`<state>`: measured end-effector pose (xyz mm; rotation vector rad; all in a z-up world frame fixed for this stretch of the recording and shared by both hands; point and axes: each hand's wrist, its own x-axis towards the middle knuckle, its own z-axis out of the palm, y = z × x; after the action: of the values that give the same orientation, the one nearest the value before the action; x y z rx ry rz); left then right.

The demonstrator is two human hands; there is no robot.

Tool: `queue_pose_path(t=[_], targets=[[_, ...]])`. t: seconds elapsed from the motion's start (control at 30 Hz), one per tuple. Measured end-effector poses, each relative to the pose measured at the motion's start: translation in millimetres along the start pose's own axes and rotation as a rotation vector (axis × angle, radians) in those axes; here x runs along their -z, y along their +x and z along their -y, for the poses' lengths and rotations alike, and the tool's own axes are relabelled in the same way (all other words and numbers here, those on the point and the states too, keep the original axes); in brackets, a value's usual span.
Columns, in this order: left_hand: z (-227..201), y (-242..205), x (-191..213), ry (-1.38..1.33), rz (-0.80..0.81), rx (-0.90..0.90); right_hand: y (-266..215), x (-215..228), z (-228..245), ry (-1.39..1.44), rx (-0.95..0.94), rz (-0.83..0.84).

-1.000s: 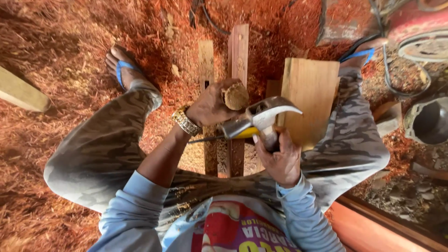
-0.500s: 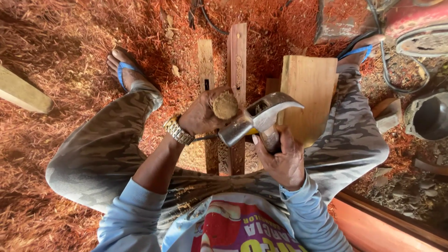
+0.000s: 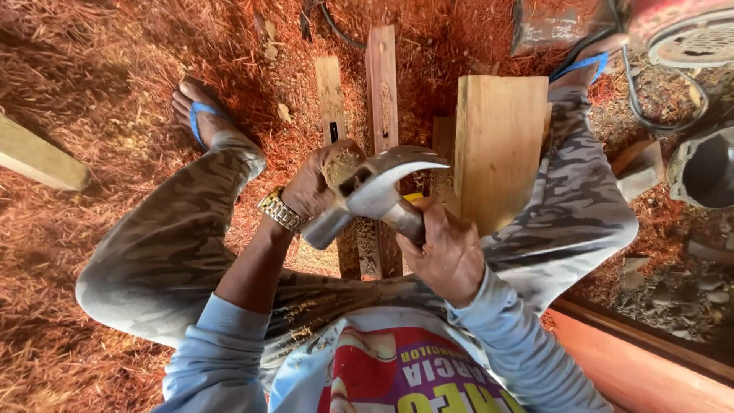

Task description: Using a hammer and chisel to shape and carve a piece of wood.

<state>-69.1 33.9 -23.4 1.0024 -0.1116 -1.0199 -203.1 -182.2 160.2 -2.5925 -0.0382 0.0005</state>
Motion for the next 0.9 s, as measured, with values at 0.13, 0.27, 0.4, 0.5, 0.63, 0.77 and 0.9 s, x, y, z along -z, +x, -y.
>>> queue_pose_path(t=[0.13,0.27,0.4,0.5,0.63,0.77,0.9], targets=[[12,7,17,0.069,0.117,-0.050,12,-21,-12,0.062,-0.065,0.132],[14,19,19,0.094,0.050,-0.026,29,8,7,-0.032,-0.058,0.139],[-5,-13,-4,0.028,-0.069,-0.026,9,-5,10,0.067,0.060,-0.071],[27,6,34,0.179,-0.024,0.011,16,-21,-6,0.055,-0.033,0.090],[39,16,35,0.222,0.075,-0.206,28,3,8,-0.071,-0.068,0.231],[-5,-16,-5,0.116,-0.053,-0.089,13,-9,8,0.016,0.130,-0.099],[64,18,71,-0.234,0.112,-0.019,27,-24,-12,0.071,0.006,0.118]])
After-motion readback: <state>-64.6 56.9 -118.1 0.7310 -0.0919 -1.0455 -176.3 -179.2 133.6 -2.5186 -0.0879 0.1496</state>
